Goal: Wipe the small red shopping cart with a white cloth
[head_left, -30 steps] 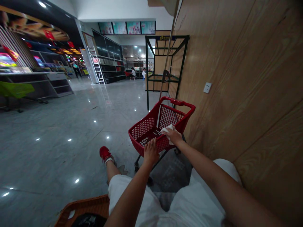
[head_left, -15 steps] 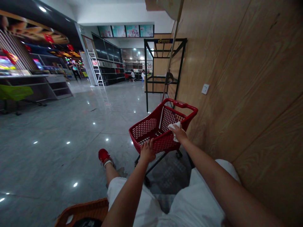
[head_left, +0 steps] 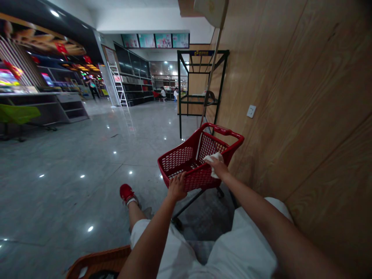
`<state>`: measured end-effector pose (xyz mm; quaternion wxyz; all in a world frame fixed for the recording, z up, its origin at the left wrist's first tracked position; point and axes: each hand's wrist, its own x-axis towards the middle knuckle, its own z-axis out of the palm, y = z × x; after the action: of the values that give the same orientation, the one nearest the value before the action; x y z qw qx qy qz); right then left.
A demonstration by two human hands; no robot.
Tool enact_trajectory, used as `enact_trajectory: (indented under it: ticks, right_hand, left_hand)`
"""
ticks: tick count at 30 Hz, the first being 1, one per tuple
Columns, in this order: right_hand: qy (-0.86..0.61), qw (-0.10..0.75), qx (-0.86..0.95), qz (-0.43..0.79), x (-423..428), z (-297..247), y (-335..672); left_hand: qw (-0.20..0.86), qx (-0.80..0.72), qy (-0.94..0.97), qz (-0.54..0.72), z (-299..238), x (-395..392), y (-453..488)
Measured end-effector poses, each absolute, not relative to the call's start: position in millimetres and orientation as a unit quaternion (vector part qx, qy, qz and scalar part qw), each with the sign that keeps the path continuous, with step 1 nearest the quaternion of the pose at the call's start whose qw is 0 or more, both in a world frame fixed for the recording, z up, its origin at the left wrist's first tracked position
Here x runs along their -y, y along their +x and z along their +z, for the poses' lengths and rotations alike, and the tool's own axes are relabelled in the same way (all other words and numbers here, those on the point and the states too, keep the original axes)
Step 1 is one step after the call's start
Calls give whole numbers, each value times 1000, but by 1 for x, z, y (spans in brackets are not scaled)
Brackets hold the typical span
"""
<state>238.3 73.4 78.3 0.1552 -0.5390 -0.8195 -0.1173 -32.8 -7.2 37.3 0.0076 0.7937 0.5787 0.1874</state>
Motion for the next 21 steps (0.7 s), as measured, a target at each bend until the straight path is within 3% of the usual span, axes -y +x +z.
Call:
enact_trajectory:
  ticks: [6, 13, 17, 21]
  right_hand:
    - [-626, 164, 756, -100, -82, 99, 271]
    - [-511, 141, 842, -99, -40, 58, 179]
    - [-519, 93, 846, -81, -50, 82, 225]
    - [-609, 126, 777, -93, -70, 124, 292]
  left_hand:
    - [2, -589, 784, 198, 34, 12, -24]
    - [-3, -591, 782, 200, 33, 13, -26]
    - [-14, -581, 791, 188, 35, 15, -38]
    - [-13, -580, 791, 195, 37, 16, -41]
